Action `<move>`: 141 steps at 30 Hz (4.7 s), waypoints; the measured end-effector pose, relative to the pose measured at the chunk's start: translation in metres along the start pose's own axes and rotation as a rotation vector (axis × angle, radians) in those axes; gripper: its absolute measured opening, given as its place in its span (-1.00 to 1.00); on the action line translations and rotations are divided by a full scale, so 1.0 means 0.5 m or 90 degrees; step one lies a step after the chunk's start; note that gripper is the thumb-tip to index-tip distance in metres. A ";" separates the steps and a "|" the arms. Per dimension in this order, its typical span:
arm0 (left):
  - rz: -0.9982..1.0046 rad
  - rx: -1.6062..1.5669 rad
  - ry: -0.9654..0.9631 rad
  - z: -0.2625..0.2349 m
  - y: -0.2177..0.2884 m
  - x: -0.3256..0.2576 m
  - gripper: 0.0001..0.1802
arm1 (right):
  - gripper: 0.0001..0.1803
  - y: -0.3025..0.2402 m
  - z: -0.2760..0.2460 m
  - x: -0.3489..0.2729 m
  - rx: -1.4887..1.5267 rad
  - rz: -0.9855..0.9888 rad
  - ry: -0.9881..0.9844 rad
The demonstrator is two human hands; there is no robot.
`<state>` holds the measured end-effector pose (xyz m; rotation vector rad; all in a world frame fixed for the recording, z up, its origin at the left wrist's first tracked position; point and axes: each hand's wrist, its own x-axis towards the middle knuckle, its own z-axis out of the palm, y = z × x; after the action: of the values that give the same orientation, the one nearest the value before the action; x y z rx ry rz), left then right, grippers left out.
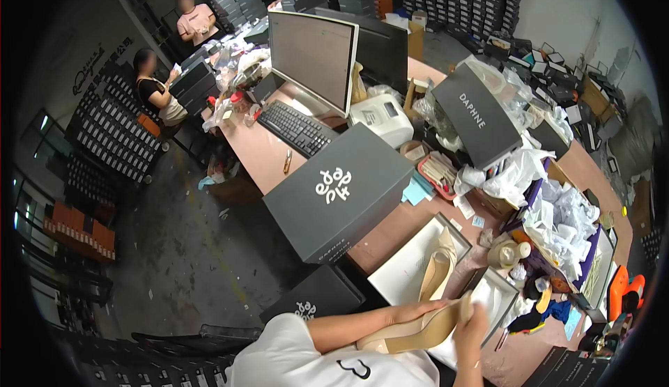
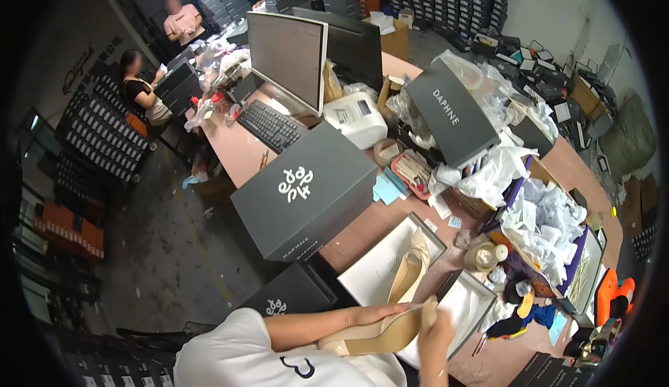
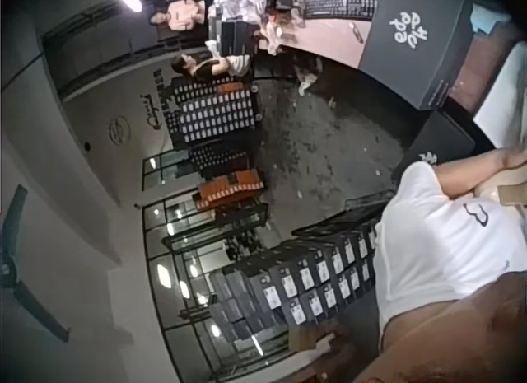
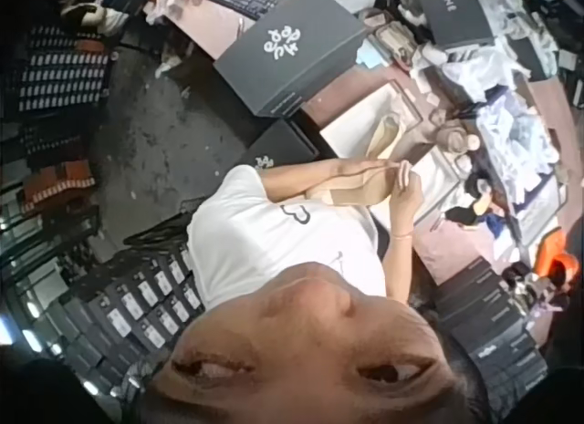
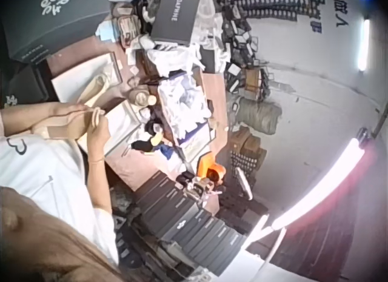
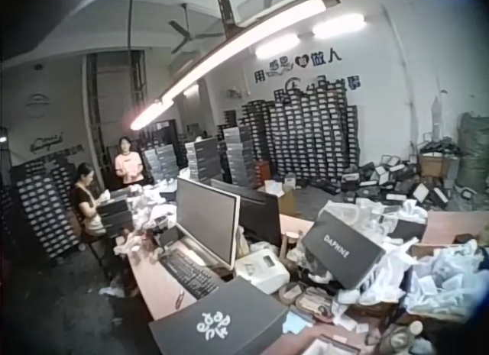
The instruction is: Cleaning a pair of high-heeled shoes with a sponge and then wrapping them in protective tissue and foam for packaging.
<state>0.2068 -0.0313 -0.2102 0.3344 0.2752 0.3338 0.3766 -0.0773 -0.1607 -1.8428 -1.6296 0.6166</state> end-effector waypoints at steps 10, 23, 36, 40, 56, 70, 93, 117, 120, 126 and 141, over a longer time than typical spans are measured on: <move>-0.126 -0.082 0.169 -0.089 -0.013 0.009 -0.32 | -0.79 -0.018 -0.024 -0.061 -0.042 -0.332 -0.090; -0.157 -0.034 -0.049 -0.037 0.010 0.032 -0.24 | -0.89 -0.019 -0.042 -0.051 -0.118 -0.315 -0.050; 0.058 0.052 0.326 -0.092 0.101 0.138 -0.16 | -0.91 0.194 -0.023 0.039 0.202 0.200 0.055; 0.153 0.058 0.352 -0.105 0.124 0.166 -0.35 | -0.90 0.142 -0.015 0.001 0.303 0.179 0.036; 0.235 -0.014 0.264 -0.120 0.181 0.101 -0.20 | -0.62 0.194 -0.141 -0.048 -0.134 0.080 0.019; 0.260 0.273 0.349 -0.038 0.141 0.112 -0.12 | -0.43 0.019 0.064 0.007 0.647 0.273 -0.216; 0.259 0.113 0.317 -0.141 0.081 -0.071 -0.36 | -0.35 0.053 0.123 -0.021 0.485 0.257 0.007; 0.072 0.335 0.488 -0.128 0.033 0.083 -0.37 | -0.32 0.166 0.038 -0.161 0.531 0.418 0.140; 0.029 0.541 0.569 -0.253 0.012 0.066 -0.35 | -0.27 0.262 0.095 -0.165 0.346 0.502 0.035; 0.050 0.384 0.618 -0.286 0.010 0.066 -0.44 | -0.38 0.328 0.129 -0.172 0.377 0.514 0.067; -0.248 -0.258 -0.182 -0.041 -0.059 0.082 -0.46 | -0.56 0.127 0.055 -0.151 1.530 0.277 -0.327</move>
<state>0.2458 -0.0371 -0.2481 -0.0763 -0.0145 -0.0478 0.3925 -0.1527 -0.2281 -0.0083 0.1735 1.9210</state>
